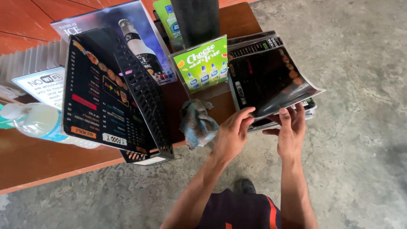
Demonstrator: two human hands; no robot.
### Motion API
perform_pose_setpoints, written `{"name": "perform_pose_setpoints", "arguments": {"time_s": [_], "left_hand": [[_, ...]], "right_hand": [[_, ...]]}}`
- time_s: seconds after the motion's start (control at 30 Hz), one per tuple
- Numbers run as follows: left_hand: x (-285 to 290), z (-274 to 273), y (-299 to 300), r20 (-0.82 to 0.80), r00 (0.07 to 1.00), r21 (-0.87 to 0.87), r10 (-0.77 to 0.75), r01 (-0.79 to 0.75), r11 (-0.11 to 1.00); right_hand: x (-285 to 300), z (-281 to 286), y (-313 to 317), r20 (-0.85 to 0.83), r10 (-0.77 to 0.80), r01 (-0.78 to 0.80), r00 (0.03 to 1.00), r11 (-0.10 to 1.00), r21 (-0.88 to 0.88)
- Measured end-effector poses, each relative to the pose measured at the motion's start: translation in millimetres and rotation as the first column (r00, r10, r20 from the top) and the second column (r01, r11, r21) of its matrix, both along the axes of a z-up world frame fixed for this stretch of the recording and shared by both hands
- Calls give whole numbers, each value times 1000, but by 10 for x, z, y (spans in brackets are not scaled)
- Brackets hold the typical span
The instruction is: Cleaning a plastic organizer shelf and organizing menus at a restaurant counter.
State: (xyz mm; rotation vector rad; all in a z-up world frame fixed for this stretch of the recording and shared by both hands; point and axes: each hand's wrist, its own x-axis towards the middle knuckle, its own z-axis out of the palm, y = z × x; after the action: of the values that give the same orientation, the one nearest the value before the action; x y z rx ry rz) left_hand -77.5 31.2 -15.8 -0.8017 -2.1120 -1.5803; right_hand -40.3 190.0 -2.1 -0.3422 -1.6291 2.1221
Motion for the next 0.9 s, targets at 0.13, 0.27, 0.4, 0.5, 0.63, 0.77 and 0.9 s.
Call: {"name": "perform_pose_setpoints", "arguments": {"time_s": [0.13, 0.27, 0.4, 0.5, 0.63, 0.77, 0.9], "left_hand": [[-49, 37, -77, 130, 975, -23, -181, 185, 982], [-67, 93, -164, 181, 919, -66, -351, 368, 928], [-82, 166, -304, 154, 897, -147, -415, 436, 888], [-92, 104, -333, 169, 891, -165, -422, 448, 879], [-103, -27, -286, 184, 929, -219, -321, 357, 908], [-69, 87, -296, 64, 970, -214, -236, 245, 946], [-107, 31, -292, -11, 968, -136, -252, 248, 959]], "right_hand": [[27, -64, 72, -48, -21, 21, 999, 1000, 3], [63, -182, 171, -49, -31, 30, 998, 999, -31], [92, -91, 167, -53, -52, 49, 997, 998, -50], [121, -98, 196, 3, -68, 68, 998, 996, -50], [133, -121, 210, -22, -138, 139, 990, 989, 58], [126, -483, 435, -179, -404, 438, 897, 867, 237], [263, -363, 473, -275, -459, 535, 845, 731, 423]]}}
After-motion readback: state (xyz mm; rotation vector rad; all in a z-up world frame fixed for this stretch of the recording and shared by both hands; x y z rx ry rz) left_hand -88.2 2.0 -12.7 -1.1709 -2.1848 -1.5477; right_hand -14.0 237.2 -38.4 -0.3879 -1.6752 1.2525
